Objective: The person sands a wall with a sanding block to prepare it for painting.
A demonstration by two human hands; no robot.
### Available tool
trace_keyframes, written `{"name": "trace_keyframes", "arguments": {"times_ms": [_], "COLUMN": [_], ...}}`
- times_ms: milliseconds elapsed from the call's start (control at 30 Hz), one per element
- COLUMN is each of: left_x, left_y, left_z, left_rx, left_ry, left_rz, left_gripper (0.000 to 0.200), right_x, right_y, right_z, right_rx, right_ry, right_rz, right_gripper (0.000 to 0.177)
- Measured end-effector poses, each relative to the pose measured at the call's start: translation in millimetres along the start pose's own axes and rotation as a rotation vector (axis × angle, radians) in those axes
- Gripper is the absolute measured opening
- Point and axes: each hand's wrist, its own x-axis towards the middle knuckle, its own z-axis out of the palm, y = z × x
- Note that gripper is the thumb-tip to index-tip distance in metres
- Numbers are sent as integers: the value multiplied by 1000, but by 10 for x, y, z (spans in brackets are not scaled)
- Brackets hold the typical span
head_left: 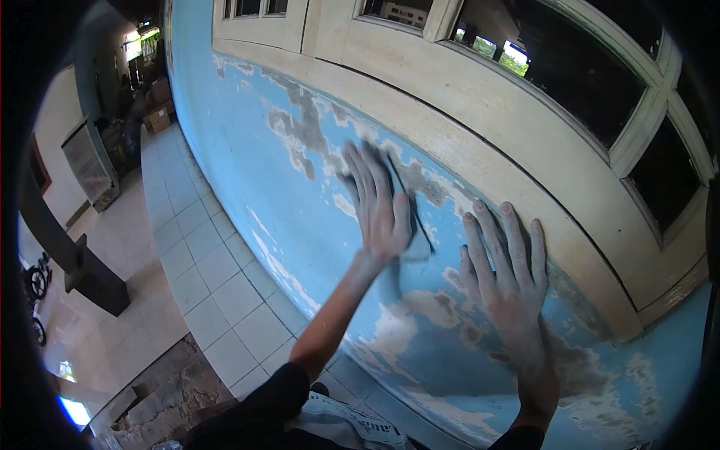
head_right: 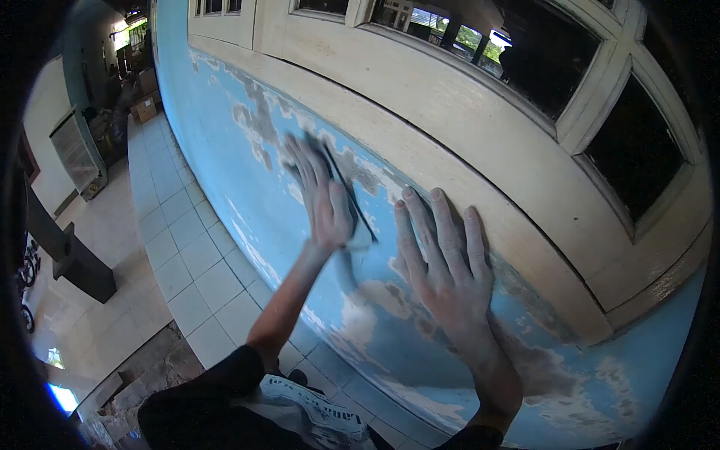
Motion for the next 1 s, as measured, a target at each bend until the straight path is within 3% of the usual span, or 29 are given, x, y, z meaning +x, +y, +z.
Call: {"name": "trace_keyframes", "arguments": {"times_ms": [100, 233, 400, 467, 600, 700, 767, 1000], "left_x": [220, -548, -587, -606, -644, -633, -571, -565], "left_y": [40, -108, -88, 3, -5, -67, 7, -108], "left_z": [-55, 83, 33, 14, 97, 207, 218, -9], "left_rx": [22, 9, 61, 301, 308, 114, 0, 219], "left_ry": [18, 82, 85, 199, 361, 428, 578, 350], "left_rz": [54, 37, 65, 80, 69, 74, 58, 117], "left_gripper": [63, 60, 51, 49, 45, 40, 22, 20], "right_x": [-7, 6, 17, 6, -2, -9, -9, -10], "right_y": [-27, -59, -53, -56, -56, -44, -43, -54], "right_z": [24, 42, 33, 39, 31, 29, 23, 38], "right_rx": [35, 51, 56, 61, 77, 88, 83, 109], "right_ry": [2, 12, 9, 4, 5, 7, 12, 45], "right_rz": [21, 33, 5, -32, -19, -29, -31, -14], "right_gripper": [36, 36, 36, 35, 34, 34, 32, 30]}}
